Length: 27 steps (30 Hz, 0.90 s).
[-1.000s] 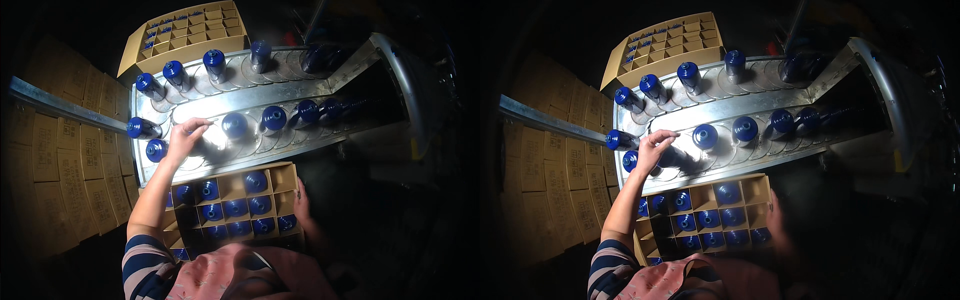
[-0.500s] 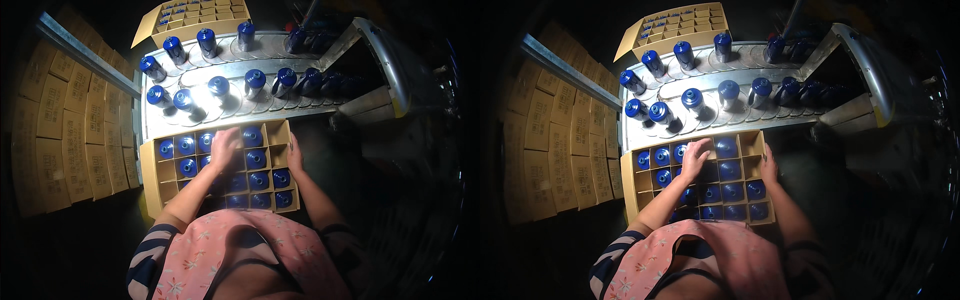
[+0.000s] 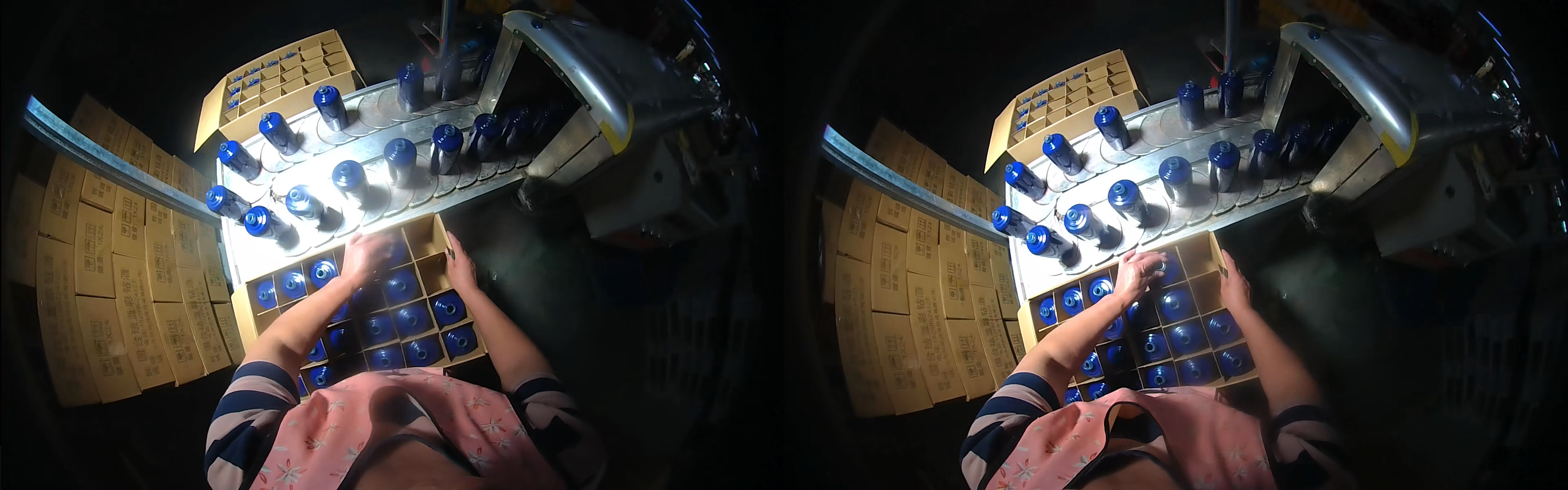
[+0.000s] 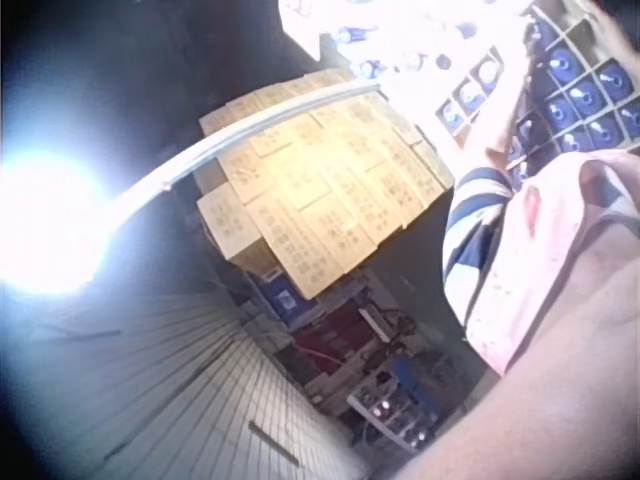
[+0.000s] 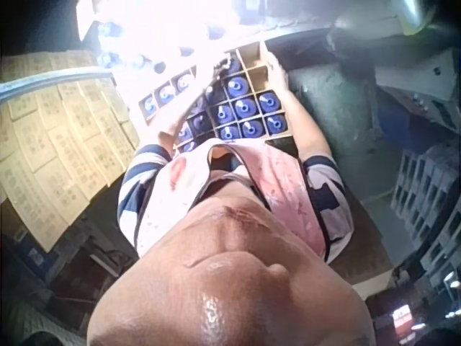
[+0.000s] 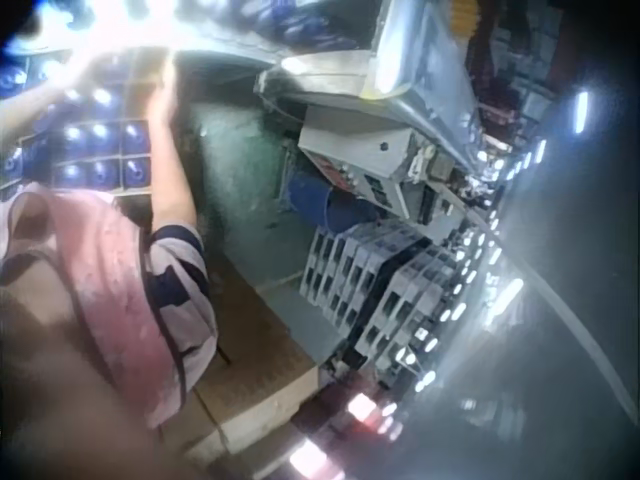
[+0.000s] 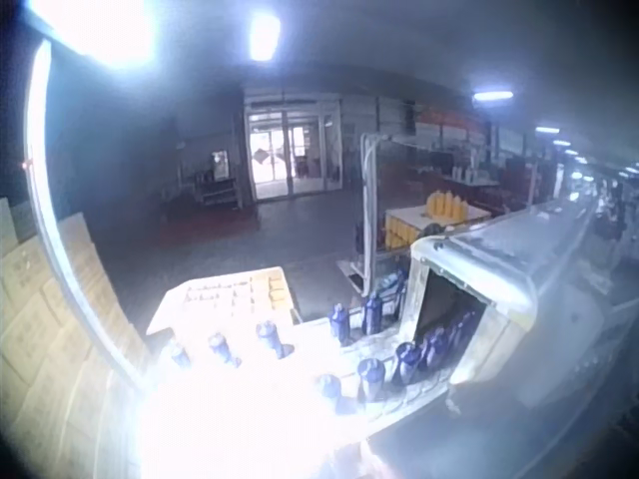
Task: The person places blue bottles from a conveyor belt into a cardboard box with compartments. After filling the box, the person closes the flaps and stacks the completed box onto a pile of other boxes.
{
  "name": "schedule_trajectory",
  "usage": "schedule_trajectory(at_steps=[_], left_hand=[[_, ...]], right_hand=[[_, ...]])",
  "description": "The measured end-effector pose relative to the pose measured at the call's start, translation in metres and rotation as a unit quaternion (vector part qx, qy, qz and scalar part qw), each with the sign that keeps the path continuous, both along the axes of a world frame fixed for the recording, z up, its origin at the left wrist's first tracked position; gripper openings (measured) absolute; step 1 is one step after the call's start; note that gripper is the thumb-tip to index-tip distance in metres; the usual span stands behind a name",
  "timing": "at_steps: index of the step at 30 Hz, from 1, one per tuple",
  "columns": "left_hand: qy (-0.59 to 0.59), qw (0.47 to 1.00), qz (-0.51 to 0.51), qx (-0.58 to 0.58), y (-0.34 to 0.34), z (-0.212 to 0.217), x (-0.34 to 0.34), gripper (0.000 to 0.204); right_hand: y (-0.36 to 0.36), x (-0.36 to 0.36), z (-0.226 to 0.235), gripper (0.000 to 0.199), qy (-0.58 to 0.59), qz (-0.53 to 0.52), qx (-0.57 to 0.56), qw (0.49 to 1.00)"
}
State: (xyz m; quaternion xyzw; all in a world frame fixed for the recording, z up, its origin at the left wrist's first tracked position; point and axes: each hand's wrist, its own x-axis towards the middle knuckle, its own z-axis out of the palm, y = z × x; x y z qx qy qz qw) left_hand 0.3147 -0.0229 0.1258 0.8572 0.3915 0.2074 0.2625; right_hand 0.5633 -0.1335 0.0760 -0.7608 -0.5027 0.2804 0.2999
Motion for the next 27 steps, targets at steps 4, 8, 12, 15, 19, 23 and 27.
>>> schedule_trajectory(at_steps=[4, 8, 12, 15, 19, 23, 27], left_hand=[[-0.133, 0.979, -0.003, -0.151, 0.050, 0.108, -0.034, 0.035], [-0.337, 0.918, 0.007, -0.210, 0.139, 0.211, -0.066, 0.035], [-0.330, 0.941, 0.056, -0.044, 0.242, 0.236, -0.070, 0.037], [-0.285, 0.948, 0.139, 0.029, 0.327, 0.202, -0.050, 0.034], [-0.264, 0.946, 0.185, -0.036, 0.437, 0.123, -0.017, 0.036], [-0.187, 0.949, 0.252, -0.032, 0.497, 0.034, -0.003, 0.040], [-0.142, 0.949, 0.282, 0.014, 0.517, -0.024, -0.006, 0.038]], right_hand=[[0.003, -0.005, 0.003, 0.069, 0.001, -0.024, 0.002, 1.000], [0.012, -0.007, 0.011, 0.052, 0.005, -0.012, 0.012, 1.000], [0.021, -0.016, 0.018, 0.051, 0.019, -0.012, -0.015, 1.000], [0.031, -0.021, 0.021, 0.052, 0.018, -0.012, -0.025, 0.999], [0.053, -0.023, 0.022, 0.054, -0.006, -0.010, -0.023, 1.000], [0.068, -0.026, 0.018, 0.051, 0.005, -0.014, -0.015, 1.000], [0.075, -0.026, 0.005, 0.051, -0.008, -0.006, 0.002, 1.000]])
